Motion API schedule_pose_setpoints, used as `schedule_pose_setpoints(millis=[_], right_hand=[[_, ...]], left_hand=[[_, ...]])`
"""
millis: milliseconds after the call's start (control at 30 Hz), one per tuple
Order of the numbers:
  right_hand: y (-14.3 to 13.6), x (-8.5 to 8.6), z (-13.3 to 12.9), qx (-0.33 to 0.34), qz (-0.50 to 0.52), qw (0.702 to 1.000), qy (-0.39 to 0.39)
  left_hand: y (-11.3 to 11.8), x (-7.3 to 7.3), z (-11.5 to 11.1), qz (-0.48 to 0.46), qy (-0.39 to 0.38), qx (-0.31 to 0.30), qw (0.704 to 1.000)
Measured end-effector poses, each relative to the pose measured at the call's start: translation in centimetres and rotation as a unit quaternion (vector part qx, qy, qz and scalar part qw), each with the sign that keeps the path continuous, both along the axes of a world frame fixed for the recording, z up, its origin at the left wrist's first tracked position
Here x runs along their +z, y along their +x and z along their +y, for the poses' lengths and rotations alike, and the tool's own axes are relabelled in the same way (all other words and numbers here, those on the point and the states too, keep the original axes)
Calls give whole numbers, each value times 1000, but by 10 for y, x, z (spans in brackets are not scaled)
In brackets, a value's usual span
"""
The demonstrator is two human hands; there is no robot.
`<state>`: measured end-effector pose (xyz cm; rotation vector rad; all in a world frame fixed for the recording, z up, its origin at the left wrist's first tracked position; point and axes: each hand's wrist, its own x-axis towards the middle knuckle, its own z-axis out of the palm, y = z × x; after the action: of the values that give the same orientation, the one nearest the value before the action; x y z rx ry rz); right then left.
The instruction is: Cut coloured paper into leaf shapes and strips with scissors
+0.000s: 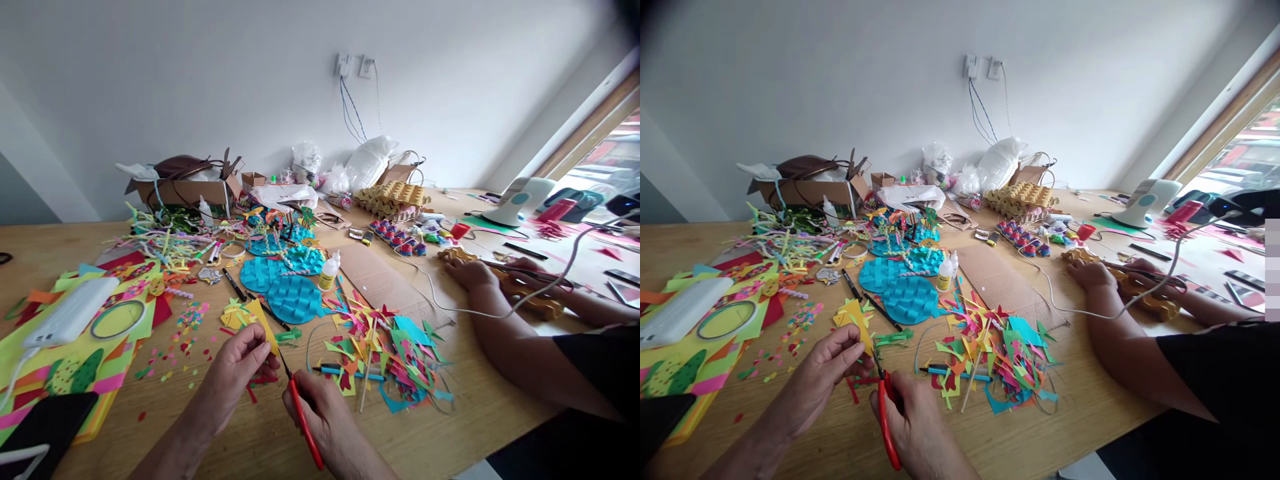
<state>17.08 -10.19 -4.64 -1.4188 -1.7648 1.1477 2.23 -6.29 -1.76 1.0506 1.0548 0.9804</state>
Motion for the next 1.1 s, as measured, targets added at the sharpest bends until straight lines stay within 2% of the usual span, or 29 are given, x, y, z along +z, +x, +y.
schedule_pose_setpoints(millis=[233, 667, 1100], right_hand=[[-5, -3, 0, -4, -3, 1000, 8], [-9, 3, 0, -3, 13, 1000, -7], [-9, -13, 0, -13, 5, 1000, 28]], left_hand=[[0, -1, -2, -15, -4, 8, 1000], [-3, -5, -2, -23, -1, -7, 1000], [-4, -8, -2, -25, -9, -7, 1000]])
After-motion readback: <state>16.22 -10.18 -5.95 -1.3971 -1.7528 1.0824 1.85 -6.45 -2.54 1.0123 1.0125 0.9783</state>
